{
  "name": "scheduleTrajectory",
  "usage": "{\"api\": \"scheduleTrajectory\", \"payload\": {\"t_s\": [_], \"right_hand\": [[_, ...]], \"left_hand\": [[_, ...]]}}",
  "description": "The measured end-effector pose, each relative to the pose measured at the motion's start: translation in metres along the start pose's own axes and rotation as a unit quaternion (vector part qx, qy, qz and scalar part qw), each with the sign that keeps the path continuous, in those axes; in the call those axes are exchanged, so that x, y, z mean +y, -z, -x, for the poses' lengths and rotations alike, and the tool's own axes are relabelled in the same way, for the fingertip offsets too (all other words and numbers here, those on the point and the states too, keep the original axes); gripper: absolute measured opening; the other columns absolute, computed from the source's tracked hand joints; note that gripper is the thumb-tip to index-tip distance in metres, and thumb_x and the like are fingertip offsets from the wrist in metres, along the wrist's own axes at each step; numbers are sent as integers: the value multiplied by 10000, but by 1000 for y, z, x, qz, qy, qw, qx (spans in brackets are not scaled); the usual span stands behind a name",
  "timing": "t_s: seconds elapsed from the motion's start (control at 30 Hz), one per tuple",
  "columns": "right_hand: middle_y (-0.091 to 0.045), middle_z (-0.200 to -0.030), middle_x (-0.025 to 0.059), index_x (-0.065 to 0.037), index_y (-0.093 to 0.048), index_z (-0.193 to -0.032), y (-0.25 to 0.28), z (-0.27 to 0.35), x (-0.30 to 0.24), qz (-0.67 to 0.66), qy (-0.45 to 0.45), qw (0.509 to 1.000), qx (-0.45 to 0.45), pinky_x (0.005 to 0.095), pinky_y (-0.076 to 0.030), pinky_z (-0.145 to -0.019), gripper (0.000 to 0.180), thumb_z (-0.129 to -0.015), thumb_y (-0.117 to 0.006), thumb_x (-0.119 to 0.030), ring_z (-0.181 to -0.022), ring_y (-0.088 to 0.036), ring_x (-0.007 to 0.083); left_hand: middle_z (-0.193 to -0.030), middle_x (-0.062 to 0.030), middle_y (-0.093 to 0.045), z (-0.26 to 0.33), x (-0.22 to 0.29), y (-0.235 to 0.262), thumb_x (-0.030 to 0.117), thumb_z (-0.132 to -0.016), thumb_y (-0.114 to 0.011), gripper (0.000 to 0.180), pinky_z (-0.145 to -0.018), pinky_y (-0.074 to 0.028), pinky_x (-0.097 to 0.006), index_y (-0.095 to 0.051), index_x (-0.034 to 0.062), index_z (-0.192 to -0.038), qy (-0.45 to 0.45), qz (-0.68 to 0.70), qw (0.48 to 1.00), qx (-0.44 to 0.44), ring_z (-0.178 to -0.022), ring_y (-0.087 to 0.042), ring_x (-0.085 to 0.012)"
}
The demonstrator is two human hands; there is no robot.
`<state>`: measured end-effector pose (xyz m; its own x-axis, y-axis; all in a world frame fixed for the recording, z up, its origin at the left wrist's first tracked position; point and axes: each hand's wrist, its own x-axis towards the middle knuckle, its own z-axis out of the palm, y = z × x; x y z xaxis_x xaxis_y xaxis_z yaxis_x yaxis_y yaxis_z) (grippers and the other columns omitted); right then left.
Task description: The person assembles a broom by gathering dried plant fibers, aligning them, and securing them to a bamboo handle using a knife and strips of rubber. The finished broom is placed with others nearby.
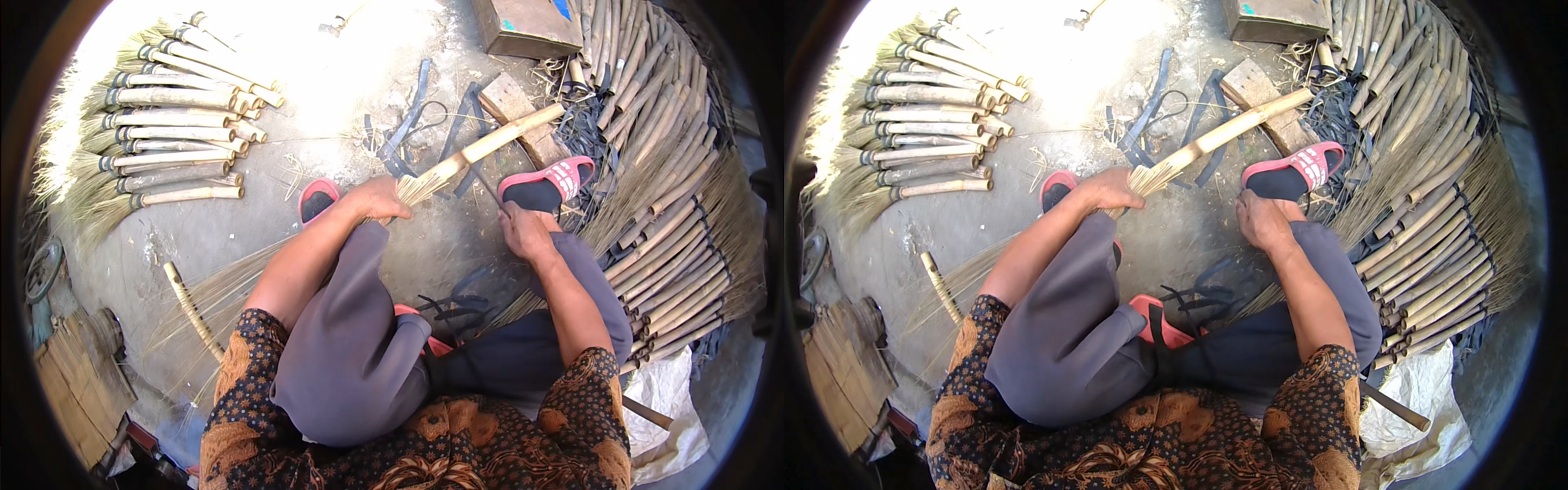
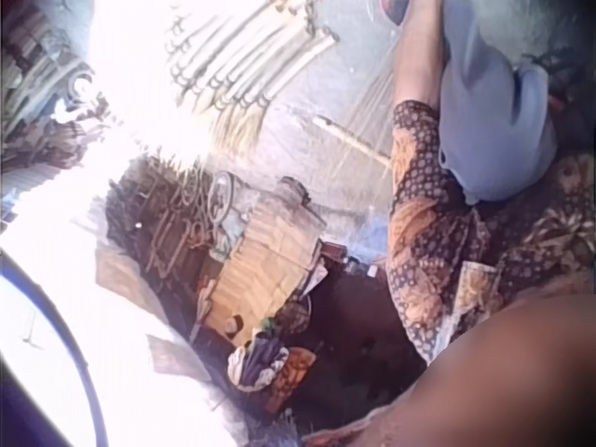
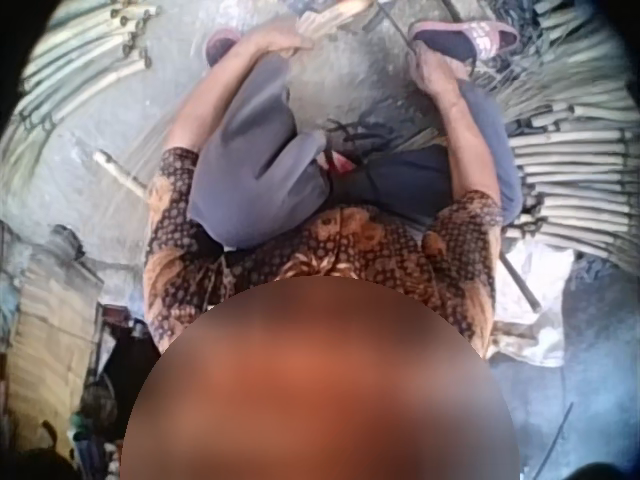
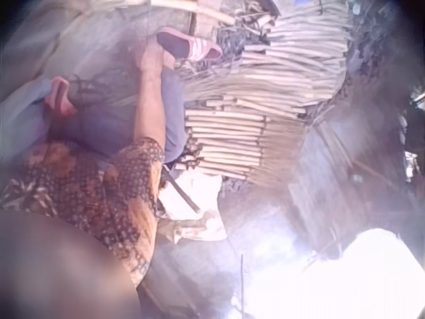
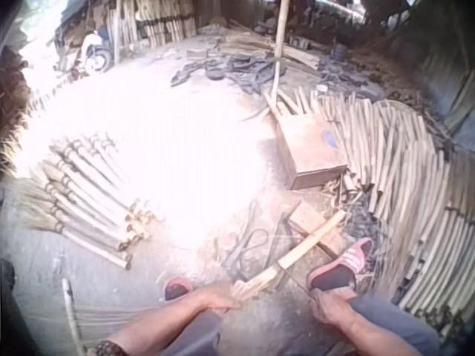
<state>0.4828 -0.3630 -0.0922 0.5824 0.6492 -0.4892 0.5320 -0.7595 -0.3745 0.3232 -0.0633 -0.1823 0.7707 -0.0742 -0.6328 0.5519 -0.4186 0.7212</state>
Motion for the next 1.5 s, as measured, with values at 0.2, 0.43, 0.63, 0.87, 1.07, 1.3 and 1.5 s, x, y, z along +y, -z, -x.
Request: {"api": "scheduleTrajectory", "payload": {"t_s": [0.2,0.43,0.63,0.87,1.07,1.3,1.5], "right_hand": [[-683,-885,326,-6,-608,-1053,-27,10,-26,20,80,991,-108,601,-507,-794,239,-1047,-538,-235,-886,-661,543],[-674,-884,327,3,-608,-1059,-33,10,-42,-45,28,996,-78,589,-500,-801,288,-1069,-536,-276,-921,-650,542],[-676,-903,345,12,-621,-1085,-40,12,-44,-64,-6,998,-29,595,-507,-821,300,-1066,-533,-274,-954,-654,545],[-688,-937,338,6,-607,-1082,-43,19,-66,-119,-47,989,-73,589,-509,-826,293,-1063,-534,-277,-960,-653,549],[-687,-931,348,23,-610,-1105,-54,14,-73,-66,6,993,-99,596,-504,-835,341,-1073,-516,-304,-962,-666,539],[-688,-932,344,16,-620,-1100,-59,19,-65,-128,-72,989,-33,597,-506,-838,328,-1077,-512,-293,-963,-668,539],[-686,-923,345,10,-616,-1089,-59,25,-71,-94,-24,993,-65,601,-507,-833,303,-1072,-522,-277,-949,-659,553]], "left_hand": [[-1036,-244,-762,6,12,10,385,-725,-835,600,-888,-578,-415,-730,-23,-1151,23,-61,998,11,-973,-742,-339],[-1050,-225,-769,28,36,-15,364,-733,-836,552,-900,-581,-449,-737,-9,-1128,122,-207,956,170,-1025,-742,-362],[-876,-174,-760,4,-3,5,301,-728,-819,413,-779,-580,-423,-766,-1,-1004,26,-18,999,11,-839,-740,-306],[-797,-148,-753,5,-4,13,322,-720,-829,433,-731,-576,-388,-758,-20,-976,-2,48,997,-68,-778,-735,-263],[-997,-244,-767,35,45,-13,330,-792,-813,480,-895,-593,-467,-728,-11,-1120,113,-249,946,175,-1010,-757,-363],[-1060,-289,-746,17,26,12,410,-769,-806,613,-929,-574,-457,-713,-79,-1126,71,-137,988,8,-1033,-737,-401],[-1004,-303,-744,12,17,13,415,-736,-799,617,-892,-565,-457,-728,-84,-1093,34,-101,994,-14,-992,-742,-392]]}}
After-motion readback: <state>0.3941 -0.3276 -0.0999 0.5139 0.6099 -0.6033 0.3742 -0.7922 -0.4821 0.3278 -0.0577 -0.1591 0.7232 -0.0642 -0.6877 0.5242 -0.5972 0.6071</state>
